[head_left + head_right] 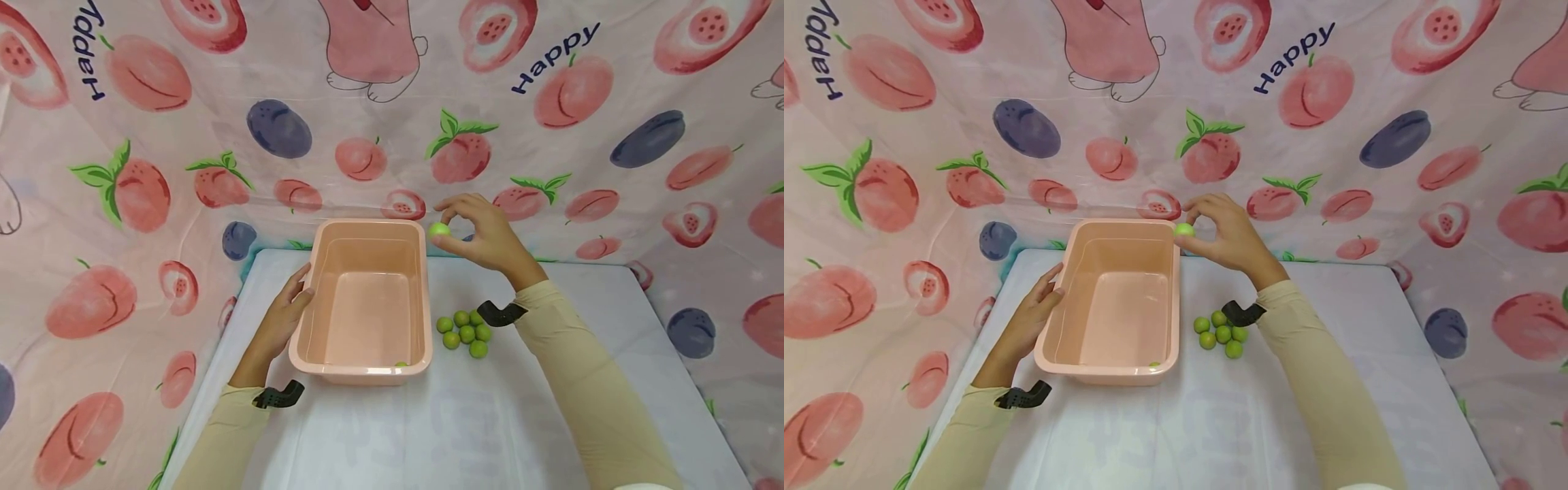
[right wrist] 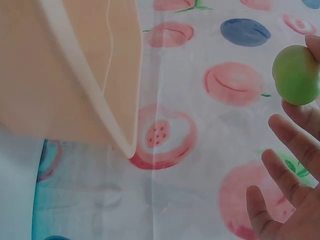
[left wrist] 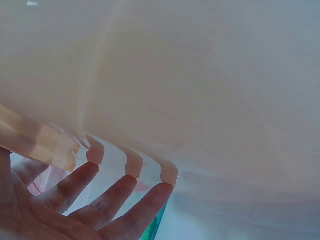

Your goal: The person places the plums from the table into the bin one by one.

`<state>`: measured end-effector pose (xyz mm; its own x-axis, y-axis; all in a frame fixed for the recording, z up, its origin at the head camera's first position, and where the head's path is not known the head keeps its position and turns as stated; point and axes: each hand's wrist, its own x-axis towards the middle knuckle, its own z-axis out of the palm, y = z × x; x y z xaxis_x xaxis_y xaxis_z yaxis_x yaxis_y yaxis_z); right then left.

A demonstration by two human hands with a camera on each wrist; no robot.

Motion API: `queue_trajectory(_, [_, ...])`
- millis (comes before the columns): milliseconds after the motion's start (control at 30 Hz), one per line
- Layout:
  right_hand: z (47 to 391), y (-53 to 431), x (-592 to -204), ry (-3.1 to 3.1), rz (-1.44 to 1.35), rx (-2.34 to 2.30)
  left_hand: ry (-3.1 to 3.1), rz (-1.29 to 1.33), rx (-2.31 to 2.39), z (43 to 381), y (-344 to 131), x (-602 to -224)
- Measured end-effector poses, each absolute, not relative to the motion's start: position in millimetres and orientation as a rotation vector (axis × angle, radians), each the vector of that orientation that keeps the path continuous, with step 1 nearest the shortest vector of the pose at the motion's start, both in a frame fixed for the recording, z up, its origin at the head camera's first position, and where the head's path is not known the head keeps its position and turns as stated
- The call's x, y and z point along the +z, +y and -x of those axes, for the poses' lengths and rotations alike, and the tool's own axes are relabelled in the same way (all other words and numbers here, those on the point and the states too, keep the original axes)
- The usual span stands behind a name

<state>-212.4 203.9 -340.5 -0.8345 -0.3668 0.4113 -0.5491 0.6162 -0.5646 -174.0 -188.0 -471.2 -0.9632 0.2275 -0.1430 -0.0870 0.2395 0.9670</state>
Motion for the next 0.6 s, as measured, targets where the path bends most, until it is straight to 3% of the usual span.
queue_trajectory(600, [223.9,167.2,-323.9,-2.532,-0.890,1.111,2.266,-0.128,1.777,175.0,-188.7,-470.1])
